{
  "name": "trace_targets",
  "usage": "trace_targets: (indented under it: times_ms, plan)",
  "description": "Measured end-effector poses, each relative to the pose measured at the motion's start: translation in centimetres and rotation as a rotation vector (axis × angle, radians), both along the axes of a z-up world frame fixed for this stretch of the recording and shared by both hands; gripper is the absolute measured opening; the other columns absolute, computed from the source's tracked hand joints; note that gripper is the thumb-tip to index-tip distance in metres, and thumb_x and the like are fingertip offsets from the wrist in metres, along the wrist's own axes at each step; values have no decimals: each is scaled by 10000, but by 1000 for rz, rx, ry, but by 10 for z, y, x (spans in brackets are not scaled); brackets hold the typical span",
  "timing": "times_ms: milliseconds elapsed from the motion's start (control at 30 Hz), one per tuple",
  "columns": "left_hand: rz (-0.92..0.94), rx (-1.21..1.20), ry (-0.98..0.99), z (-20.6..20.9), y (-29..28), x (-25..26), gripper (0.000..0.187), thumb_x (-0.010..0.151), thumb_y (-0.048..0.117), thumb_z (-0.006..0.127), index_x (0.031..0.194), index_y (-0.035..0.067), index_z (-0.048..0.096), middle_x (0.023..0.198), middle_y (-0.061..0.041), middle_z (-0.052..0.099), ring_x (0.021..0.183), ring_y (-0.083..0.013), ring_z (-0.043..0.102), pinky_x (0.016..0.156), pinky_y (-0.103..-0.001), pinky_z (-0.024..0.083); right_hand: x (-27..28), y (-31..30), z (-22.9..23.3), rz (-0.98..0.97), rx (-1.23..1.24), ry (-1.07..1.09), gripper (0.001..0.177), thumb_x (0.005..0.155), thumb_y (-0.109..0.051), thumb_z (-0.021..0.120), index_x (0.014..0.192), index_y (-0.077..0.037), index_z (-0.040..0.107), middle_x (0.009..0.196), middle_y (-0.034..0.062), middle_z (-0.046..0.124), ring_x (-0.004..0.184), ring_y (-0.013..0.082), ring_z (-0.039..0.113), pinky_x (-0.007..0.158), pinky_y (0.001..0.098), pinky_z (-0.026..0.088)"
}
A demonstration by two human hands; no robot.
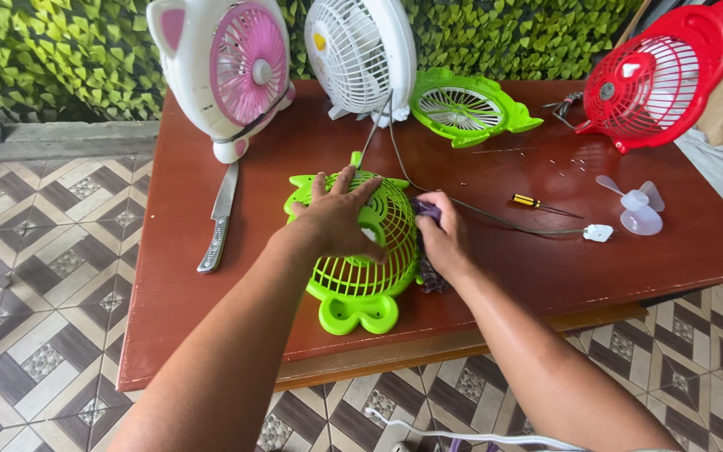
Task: The person disassembles several small fans, cleans the grills and blades with a purple cloth, and uses a screwdriver to reassemble the components on a wooden table.
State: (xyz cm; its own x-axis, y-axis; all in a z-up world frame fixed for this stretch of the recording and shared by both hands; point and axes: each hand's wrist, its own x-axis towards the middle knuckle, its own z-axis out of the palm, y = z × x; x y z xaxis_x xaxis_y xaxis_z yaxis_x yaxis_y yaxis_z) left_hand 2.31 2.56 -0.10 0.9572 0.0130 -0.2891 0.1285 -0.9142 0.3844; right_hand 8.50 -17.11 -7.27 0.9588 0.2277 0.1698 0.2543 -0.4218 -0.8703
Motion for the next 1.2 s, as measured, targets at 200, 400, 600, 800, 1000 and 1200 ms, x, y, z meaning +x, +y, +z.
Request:
trace_targets:
  times_ms: [200, 400, 600, 800, 1000, 1200]
  plan:
    - [5, -6, -10, -5, -1, 1, 1359, 501, 570, 962, 1595, 478, 160, 1728, 43, 4, 1574, -404, 3, 1144, -774, 203, -17, 4, 9, 401, -201, -761, 288, 941, -142, 581, 1211, -66, 644, 1245, 124, 632, 1192, 282, 585, 1062, 418, 454]
    - [31, -3, -14, -4, -2, -3, 1347, 499, 544, 955, 1598, 491, 179, 1730, 50, 31, 1586, -370, 35, 1154, -760, 215, 2, 8, 1, 80, 112, -77, 283, 961, -170, 539, 1209, -65, 625, 1081, 97, 687, 1017, 250, 631, 913, 410, 518]
    - [20, 3, -14, -7, 0, 1, 1363, 516, 575, 957, 1601, 457, 139, 1729, 50, -3, 1568, -394, 6, 1145, -761, 201, -22, 17, 20, 444, -214, -786, 272, 945, -159, 583, 1189, -53, 642, 1170, 109, 712, 1168, 260, 627, 1036, 405, 476]
    - [51, 7, -4, -5, 0, -4, 1340, 512, 569, 942, 1604, 496, 168, 1729, 55, 13, 1586, -376, 12, 1153, -763, 211, -32, 6, 10, 285, 206, -345, 377, 1028, -222, 526, 1330, 0, 559, 1346, 116, 626, 1282, 292, 583, 1101, 384, 433]
    - [18, 36, 5, -13, 1, 3, 1295, 535, 615, 947, 1588, 423, 218, 1745, 38, -15, 1577, -397, -4, 1139, -767, 214, -36, 35, 29, 331, -84, -250, 382, 980, -234, 565, 1323, -83, 636, 1285, 103, 716, 1204, 226, 695, 1026, 337, 536]
    - [59, -20, -13, -8, 1, -4, 1345, 519, 552, 965, 1607, 462, 180, 1727, 46, 8, 1581, -385, -10, 1153, -772, 186, -28, 7, 7, 366, 58, -568, 344, 1056, -156, 506, 1374, -57, 590, 1465, 187, 598, 1379, 315, 581, 1153, 402, 458]
